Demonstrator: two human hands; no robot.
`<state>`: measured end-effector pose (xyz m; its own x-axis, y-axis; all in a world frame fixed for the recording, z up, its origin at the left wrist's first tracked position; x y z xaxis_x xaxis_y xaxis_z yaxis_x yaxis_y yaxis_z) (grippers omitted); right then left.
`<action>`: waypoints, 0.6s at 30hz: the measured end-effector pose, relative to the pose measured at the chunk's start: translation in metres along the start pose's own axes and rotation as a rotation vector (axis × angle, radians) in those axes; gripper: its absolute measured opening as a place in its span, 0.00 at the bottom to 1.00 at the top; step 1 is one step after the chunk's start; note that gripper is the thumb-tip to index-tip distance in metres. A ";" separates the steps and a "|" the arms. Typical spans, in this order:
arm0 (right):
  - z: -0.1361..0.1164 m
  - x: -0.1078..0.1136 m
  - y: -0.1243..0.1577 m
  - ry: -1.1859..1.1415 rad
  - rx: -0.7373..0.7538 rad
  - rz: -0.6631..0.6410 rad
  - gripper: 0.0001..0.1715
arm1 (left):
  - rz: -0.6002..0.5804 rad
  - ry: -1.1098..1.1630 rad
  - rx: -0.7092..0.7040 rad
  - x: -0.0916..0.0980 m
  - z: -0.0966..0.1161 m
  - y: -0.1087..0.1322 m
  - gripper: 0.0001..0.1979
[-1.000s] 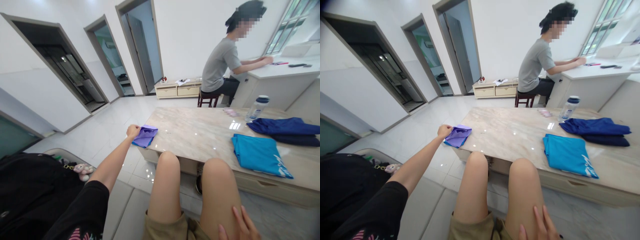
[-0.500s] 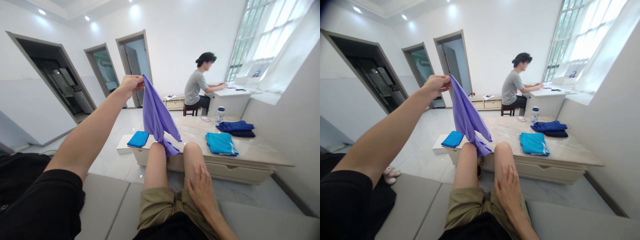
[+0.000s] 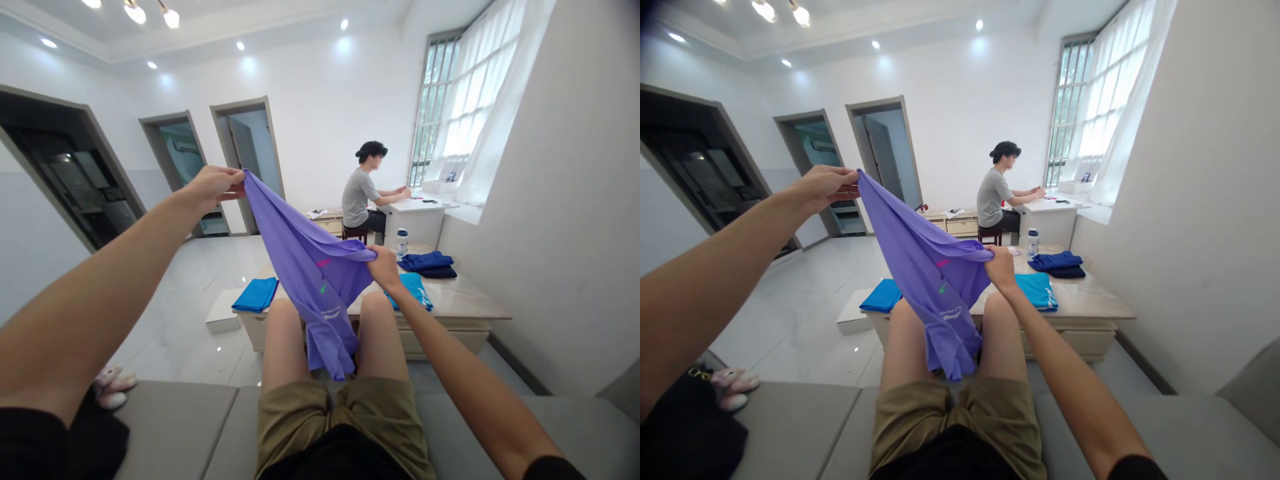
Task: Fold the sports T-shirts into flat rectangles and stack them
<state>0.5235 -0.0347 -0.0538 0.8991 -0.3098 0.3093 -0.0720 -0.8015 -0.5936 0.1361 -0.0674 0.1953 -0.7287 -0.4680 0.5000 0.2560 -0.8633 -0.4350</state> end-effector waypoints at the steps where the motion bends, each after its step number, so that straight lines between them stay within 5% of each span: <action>1: -0.010 0.011 -0.014 0.032 0.017 0.009 0.22 | 0.027 -0.045 0.037 0.008 -0.011 -0.001 0.10; 5: -0.062 0.050 -0.065 0.178 0.114 0.030 0.22 | 0.105 -0.274 0.105 0.040 -0.042 0.001 0.06; 11: -0.116 0.084 -0.113 0.431 0.107 0.040 0.21 | 0.196 -0.585 -0.021 0.075 -0.042 0.024 0.06; 15: -0.097 0.074 -0.115 0.485 -0.032 0.057 0.19 | 0.174 -0.668 -0.124 0.044 -0.069 0.044 0.07; 18: -0.054 0.049 -0.110 0.480 -0.197 -0.067 0.19 | 0.077 -0.664 -0.098 -0.005 -0.127 0.048 0.04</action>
<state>0.5524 0.0109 0.0670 0.6088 -0.4168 0.6751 -0.1426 -0.8945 -0.4237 0.0708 -0.0828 0.0766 -0.1575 -0.5713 0.8055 0.2097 -0.8164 -0.5381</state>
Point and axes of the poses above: each hand's wrist, its own y-axis away from the middle knuckle, its own x-axis out of the back of the hand, z = x × y, the point moved 5 cm from there along -y, towards the middle knuckle, and after that the axes turned 12 degrees about -y, right-handed, at the moved point
